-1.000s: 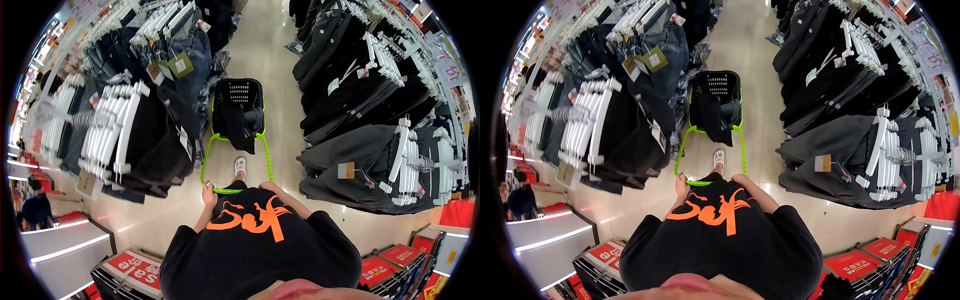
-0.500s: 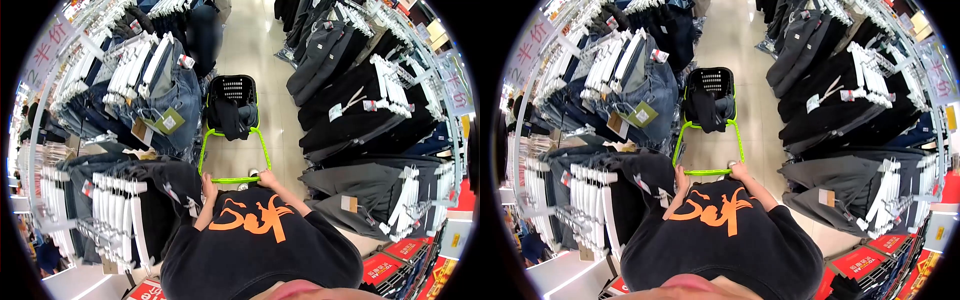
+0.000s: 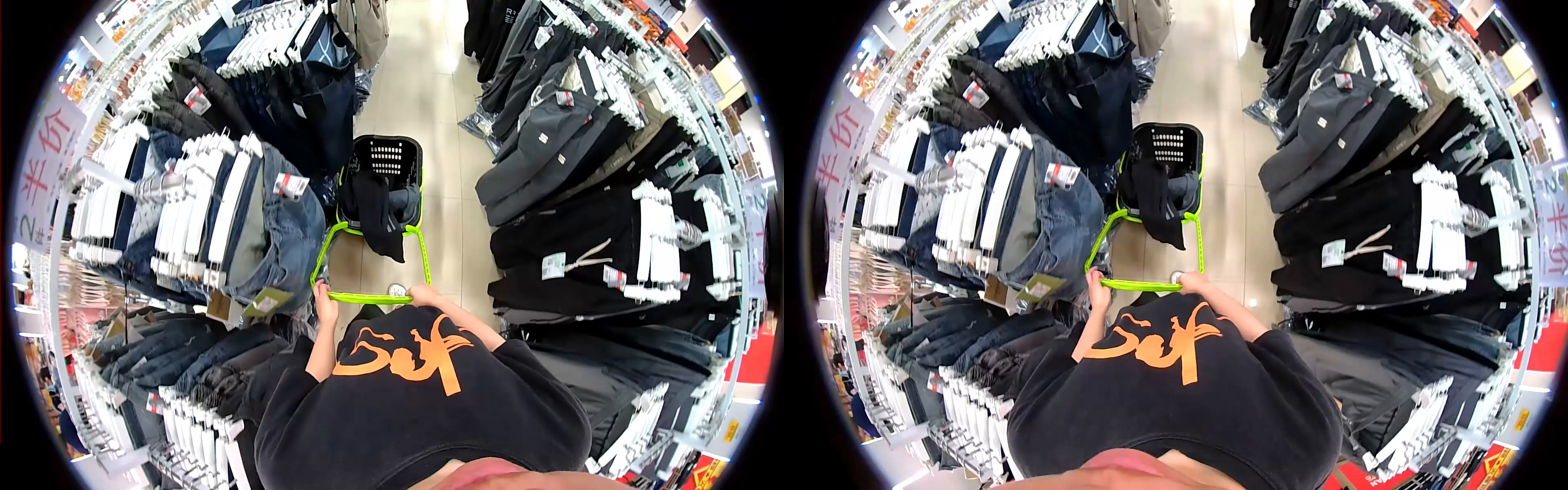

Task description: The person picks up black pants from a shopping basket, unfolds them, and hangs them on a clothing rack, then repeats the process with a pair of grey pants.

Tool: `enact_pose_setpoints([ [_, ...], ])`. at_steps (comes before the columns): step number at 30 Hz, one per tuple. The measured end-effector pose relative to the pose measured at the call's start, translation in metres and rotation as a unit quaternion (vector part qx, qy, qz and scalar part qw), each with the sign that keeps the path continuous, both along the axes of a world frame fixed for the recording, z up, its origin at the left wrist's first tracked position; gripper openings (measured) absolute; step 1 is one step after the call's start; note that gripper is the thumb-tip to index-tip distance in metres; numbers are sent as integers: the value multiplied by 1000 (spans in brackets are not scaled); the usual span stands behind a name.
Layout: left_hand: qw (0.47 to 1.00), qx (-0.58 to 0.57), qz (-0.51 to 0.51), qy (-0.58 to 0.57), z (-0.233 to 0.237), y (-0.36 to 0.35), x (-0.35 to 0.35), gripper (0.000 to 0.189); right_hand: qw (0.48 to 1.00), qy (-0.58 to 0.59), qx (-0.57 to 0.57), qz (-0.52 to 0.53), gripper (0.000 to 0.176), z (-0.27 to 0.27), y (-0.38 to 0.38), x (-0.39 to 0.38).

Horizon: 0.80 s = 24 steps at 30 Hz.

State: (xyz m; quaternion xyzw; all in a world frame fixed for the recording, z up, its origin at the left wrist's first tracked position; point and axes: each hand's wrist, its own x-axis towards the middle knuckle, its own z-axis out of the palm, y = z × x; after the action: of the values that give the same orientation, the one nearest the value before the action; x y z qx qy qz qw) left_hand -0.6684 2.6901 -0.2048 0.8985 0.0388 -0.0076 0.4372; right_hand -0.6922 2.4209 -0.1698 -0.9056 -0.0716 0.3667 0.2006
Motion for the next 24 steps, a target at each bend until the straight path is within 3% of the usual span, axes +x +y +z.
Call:
enact_pose_setpoints([
  [7,1000,5,-15,-21,-4,-37,85,21,998,-63,-19,16,24,-10,-30,70],
  [12,996,-80,-5,-26,-4,-62,156,24,991,-123,-6,-45,19,6,-48,131],
  [15,997,-25,-37,-66,9,-69,201,23,988,-132,-11,-83,16,21,-51,176],
  [21,995,-31,-67,-61,23,-87,314,17,985,-118,-4,-129,18,35,-66,273],
  [24,994,-51,-88,-47,38,-103,370,26,980,-127,-3,-152,17,35,-77,322],
])
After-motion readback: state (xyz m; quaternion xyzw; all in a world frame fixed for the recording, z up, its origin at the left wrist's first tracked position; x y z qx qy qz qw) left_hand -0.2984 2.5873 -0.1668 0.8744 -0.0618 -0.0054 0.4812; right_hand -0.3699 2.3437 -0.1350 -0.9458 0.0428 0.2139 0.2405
